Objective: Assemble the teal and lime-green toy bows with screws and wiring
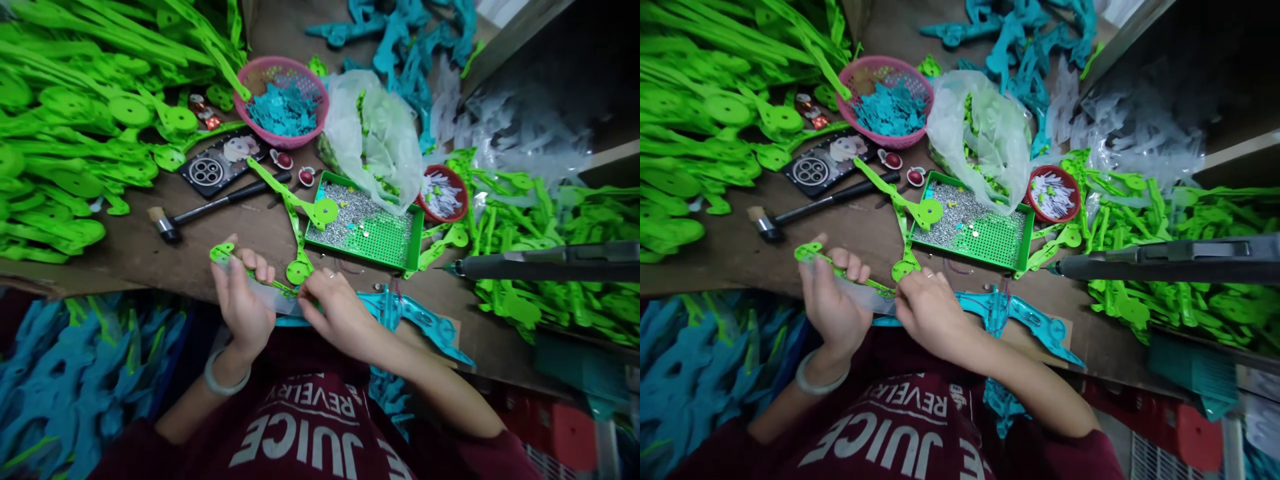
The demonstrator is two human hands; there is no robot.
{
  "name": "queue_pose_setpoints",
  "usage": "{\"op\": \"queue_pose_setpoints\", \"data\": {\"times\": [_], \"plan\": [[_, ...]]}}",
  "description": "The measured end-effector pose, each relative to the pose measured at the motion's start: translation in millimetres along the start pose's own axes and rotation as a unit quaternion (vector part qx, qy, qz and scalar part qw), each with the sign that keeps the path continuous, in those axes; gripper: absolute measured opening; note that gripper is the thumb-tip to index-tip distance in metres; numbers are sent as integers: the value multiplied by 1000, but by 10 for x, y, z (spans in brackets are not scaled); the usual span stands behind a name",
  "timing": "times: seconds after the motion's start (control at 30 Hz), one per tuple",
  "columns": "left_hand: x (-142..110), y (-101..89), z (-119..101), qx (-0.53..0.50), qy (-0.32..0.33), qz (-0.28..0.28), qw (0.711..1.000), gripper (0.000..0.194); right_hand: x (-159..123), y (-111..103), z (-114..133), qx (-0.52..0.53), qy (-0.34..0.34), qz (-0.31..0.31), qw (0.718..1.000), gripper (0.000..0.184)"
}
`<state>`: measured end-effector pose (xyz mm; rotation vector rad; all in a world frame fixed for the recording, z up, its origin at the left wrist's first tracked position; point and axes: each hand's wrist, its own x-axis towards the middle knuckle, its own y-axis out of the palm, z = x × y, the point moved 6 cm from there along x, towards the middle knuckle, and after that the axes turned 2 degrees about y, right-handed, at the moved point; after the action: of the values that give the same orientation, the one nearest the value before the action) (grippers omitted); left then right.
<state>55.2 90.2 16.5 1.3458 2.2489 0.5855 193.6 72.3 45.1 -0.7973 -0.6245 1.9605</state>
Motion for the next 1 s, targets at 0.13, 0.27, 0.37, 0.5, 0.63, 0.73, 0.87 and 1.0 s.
{"op": "queue_pose_setpoints", "data": {"times": [0.13, 0.27, 0.37, 0.5, 0.63, 0.73, 0.87, 1.0], "plan": [[-18, -8, -58, 2, 33, 1, 999, 19, 13, -9, -15, 109, 8, 37, 993, 16], [1, -12, -39, 11, 22, 1, 1000, 16, 50, 0, -99, 172, 15, 46, 984, 12], [13, -11, -26, 14, 11, 2, 1000, 14, 80, 13, -121, 180, 17, 33, 983, 10], [9, 2, -37, 16, 5, 13, 1000, 19, 115, 28, -148, 192, 15, 3, 981, 16], [31, -7, -37, 24, 8, 20, 999, 23, 148, 72, -224, 306, 30, 7, 952, 16], [69, -42, 20, 22, -2, 27, 999, 25, 159, 103, -284, 446, 60, 25, 892, 15], [67, -95, 175, 36, -65, 49, 996, 30, 181, 103, -321, 491, 69, 34, 868, 16], [19, -139, 234, 58, -104, 69, 991, 37, 209, 67, -359, 471, 85, 25, 878, 12]]}}
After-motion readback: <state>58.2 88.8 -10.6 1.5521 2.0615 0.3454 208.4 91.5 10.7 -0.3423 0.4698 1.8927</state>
